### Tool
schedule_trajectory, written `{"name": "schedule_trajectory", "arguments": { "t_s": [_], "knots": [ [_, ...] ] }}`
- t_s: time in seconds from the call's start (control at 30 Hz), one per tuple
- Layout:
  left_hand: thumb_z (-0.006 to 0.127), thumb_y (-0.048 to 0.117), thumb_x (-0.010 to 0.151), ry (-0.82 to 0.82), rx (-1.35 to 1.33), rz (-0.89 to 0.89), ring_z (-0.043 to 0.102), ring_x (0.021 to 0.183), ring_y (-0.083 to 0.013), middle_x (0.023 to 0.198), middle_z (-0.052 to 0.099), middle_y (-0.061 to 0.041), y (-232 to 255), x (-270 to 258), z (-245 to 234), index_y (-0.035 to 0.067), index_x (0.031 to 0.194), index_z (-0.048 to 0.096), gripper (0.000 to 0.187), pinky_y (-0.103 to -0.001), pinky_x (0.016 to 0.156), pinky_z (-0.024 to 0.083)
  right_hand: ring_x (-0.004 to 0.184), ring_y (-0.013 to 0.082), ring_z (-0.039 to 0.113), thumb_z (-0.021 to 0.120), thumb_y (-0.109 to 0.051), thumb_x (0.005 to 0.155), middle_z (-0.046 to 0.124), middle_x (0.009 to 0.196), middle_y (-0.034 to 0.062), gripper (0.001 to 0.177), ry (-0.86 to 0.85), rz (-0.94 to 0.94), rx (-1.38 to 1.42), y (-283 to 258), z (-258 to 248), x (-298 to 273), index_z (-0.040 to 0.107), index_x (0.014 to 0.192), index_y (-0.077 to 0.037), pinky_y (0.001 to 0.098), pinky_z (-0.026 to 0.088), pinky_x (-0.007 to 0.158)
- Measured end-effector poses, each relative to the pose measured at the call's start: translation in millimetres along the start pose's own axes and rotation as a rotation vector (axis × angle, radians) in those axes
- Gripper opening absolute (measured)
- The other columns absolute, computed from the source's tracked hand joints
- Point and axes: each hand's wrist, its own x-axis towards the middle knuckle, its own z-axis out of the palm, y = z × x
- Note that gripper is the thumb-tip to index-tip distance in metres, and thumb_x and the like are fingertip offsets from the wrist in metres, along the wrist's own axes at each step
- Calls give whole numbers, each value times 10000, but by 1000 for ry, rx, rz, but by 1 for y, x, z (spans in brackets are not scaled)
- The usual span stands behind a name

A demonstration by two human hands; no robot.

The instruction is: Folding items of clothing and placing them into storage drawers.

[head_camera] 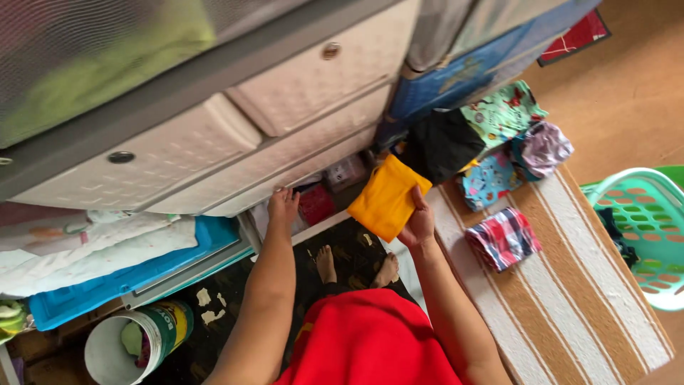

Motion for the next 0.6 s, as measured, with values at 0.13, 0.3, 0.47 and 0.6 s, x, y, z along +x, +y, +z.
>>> {"name": "schedule_trajectory", "arguments": {
  "t_s": [0.13,0.3,0.47,0.6],
  "knots": [
    [496,-89,884,-223,-93,-17,619,1170,-274,1207,631,-71,-4,17,-4,103,1154,556,337,-598,1015,475,1419,379,486,492,-408,1084,530,1529,174,577,75,-5,-53,22,-6,3,468,1512,-22,555,320,1220],
    [505,-143,874,-249,-75,30,627,1120,-277,1240,654,-82,-14,9,-8,104,1229,611,446,-515,967,568,1400,381,499,504,-414,1079,543,1505,175,560,184,20,-89,31,-15,0,490,1489,-33,560,329,1202],
    [491,-176,886,-229,-297,-43,657,1135,-389,1215,660,-206,-58,-15,-47,-35,1226,600,384,-496,988,571,1400,381,493,496,-426,1083,541,1507,169,560,223,43,-114,32,-18,2,488,1489,-40,567,335,1197],
    [531,-134,911,-250,-238,-32,686,1121,-340,1203,680,-163,-86,-46,-77,20,1225,623,362,-474,991,585,1415,382,484,485,-427,1093,530,1522,166,562,177,102,-95,36,-21,5,474,1506,-45,569,336,1200]
  ]
}}
